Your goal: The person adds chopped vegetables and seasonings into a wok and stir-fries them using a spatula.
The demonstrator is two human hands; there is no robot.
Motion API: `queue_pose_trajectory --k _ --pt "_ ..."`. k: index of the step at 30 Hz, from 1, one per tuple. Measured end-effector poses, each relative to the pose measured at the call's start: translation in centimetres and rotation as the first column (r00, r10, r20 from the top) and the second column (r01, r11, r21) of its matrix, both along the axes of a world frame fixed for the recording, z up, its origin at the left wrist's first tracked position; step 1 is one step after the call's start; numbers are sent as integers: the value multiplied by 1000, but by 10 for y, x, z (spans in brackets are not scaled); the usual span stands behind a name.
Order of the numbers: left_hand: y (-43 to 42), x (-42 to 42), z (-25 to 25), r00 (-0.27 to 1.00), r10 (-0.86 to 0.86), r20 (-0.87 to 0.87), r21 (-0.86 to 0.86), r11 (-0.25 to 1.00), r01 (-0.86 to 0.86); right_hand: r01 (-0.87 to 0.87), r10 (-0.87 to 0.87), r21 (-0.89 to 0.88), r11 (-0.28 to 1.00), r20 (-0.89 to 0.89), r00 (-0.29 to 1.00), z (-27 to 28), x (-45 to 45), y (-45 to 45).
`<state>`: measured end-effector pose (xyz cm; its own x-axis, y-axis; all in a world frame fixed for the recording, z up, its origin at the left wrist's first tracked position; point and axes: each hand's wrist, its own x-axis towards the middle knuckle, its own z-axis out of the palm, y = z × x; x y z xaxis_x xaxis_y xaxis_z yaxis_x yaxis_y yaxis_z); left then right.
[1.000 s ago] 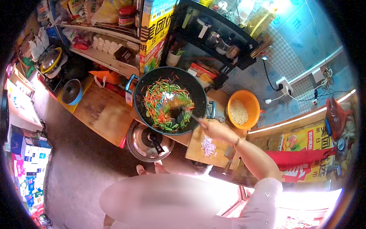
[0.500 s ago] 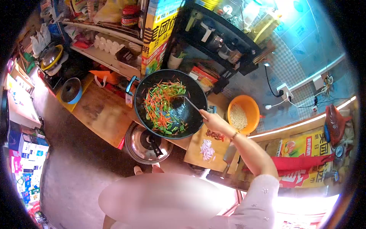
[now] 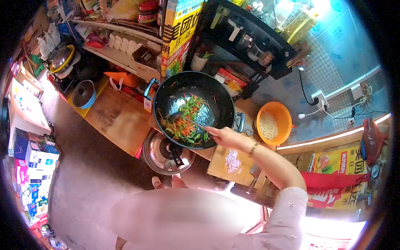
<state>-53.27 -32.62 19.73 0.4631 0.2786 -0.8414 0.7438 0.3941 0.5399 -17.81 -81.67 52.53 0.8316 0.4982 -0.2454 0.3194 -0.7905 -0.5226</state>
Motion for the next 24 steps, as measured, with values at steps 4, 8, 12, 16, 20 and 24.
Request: queue_pose_trajectory --k 4,8,12,16,20,24 --pt "-6 11 -5 999 -31 -15 -4 1000 31 -91 30 -254 963 -236 971 82 -33 -33" --pt "-7 23 -10 999 -52 -13 49 997 52 -68 -80 -354 933 -387 919 109 -60 -12" --pt "0 22 -25 998 -20 61 -99 995 26 299 -368 -297 907 -212 905 43 -30 9" --pt "5 27 -12 996 -13 85 -56 998 18 315 -315 1 949 16 949 -2 28 -8" --pt "6 12 -5 998 -50 -49 65 996 54 257 -256 -234 938 33 966 -18 2 10" --pt "6 1 0 995 2 -98 114 993 10 162 -241 -307 938 -242 940 57 -54 -15"
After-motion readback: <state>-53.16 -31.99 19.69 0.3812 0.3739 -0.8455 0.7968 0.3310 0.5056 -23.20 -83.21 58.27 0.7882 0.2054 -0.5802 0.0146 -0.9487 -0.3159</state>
